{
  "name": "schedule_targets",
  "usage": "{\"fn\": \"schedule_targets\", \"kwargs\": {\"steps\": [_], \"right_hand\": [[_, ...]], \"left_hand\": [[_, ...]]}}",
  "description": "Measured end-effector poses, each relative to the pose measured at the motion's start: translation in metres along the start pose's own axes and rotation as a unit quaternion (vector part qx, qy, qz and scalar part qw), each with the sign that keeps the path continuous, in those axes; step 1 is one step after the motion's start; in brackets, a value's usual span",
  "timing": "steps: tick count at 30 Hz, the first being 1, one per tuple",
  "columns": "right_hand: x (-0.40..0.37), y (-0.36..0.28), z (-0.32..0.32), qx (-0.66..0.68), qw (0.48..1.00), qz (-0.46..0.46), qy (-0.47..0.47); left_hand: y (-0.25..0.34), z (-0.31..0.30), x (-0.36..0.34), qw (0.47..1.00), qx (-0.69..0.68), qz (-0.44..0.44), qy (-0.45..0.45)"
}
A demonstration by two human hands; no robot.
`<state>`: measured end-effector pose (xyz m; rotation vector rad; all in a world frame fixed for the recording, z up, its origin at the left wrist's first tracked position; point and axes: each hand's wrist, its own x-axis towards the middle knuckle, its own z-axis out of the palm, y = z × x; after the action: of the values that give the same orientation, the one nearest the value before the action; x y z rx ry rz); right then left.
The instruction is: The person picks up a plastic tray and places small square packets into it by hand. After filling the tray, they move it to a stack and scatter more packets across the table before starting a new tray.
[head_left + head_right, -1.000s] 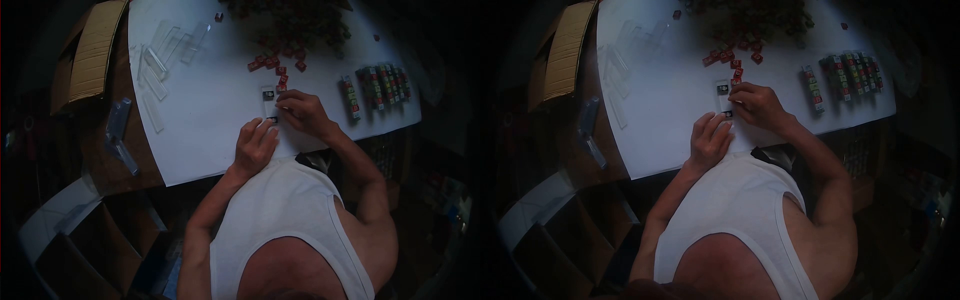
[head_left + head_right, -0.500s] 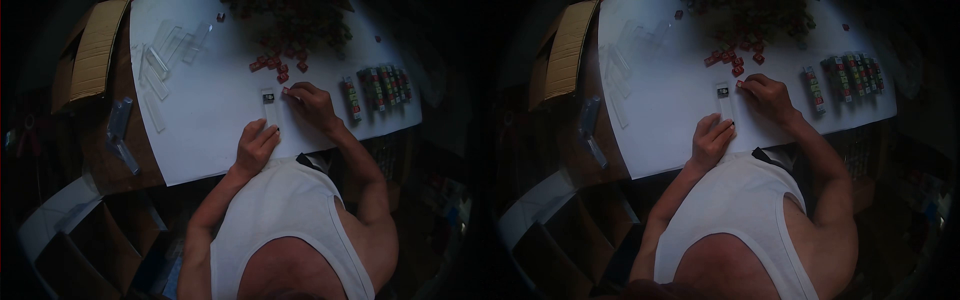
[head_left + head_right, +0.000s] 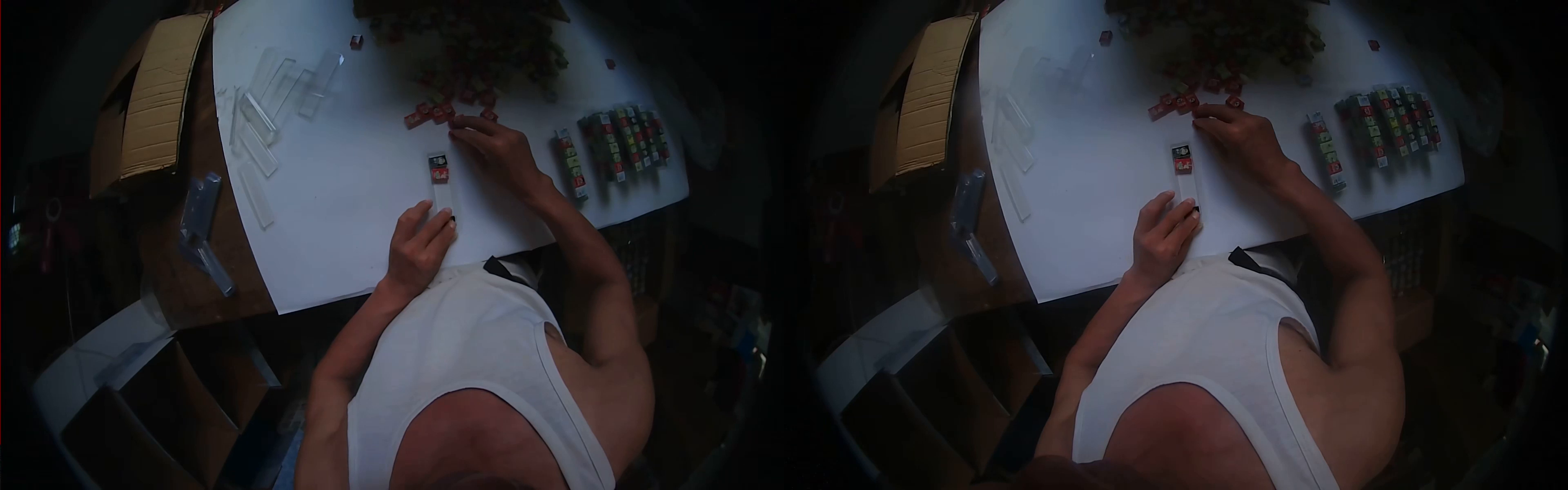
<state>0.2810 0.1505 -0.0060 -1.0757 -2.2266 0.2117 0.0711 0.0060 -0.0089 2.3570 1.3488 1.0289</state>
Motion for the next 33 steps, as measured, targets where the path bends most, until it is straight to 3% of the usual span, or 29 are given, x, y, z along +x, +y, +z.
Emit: {"fn": "schedule_targets", "kwargs": {"steps": [8, 10, 16, 20, 25, 29, 31, 32, 33], "right_hand": [[-0.013, 0.004, -0.008, 0.017, 0.998, 0.015, -0.064], [-0.014, -0.003, -0.015, 0.154, 0.975, 0.143, -0.072], [-0.037, -0.046, -0.002, 0.187, 0.976, 0.013, -0.109], [-0.035, -0.048, -0.004, 0.185, 0.974, 0.004, -0.130], [-0.013, -0.041, -0.015, 0.254, 0.928, 0.048, -0.267], [-0.005, -0.039, -0.013, 0.229, 0.942, -0.023, -0.244], [0.008, -0.030, -0.015, 0.272, 0.935, 0.066, -0.216], [0.014, -0.023, -0.009, 0.273, 0.935, 0.067, -0.215], [0.023, -0.012, 0.001, 0.206, 0.968, 0.061, -0.127]], "left_hand": [[0.000, 0.001, -0.004, 1.000, 0.023, -0.020, -0.003], [0.000, 0.000, -0.004, 0.999, 0.026, -0.026, -0.003], [-0.001, 0.001, -0.003, 0.999, 0.043, -0.026, 0.006], [-0.001, 0.002, -0.004, 0.999, 0.026, -0.029, 0.000], [-0.001, 0.003, -0.003, 0.999, 0.020, -0.025, -0.004], [-0.002, 0.002, -0.005, 0.999, 0.020, -0.031, 0.001], [-0.003, 0.002, -0.003, 0.999, 0.020, -0.031, 0.005], [-0.001, 0.000, -0.002, 0.999, 0.020, -0.029, 0.003], [-0.001, -0.001, -0.001, 0.999, 0.020, -0.025, 0.002]]}}
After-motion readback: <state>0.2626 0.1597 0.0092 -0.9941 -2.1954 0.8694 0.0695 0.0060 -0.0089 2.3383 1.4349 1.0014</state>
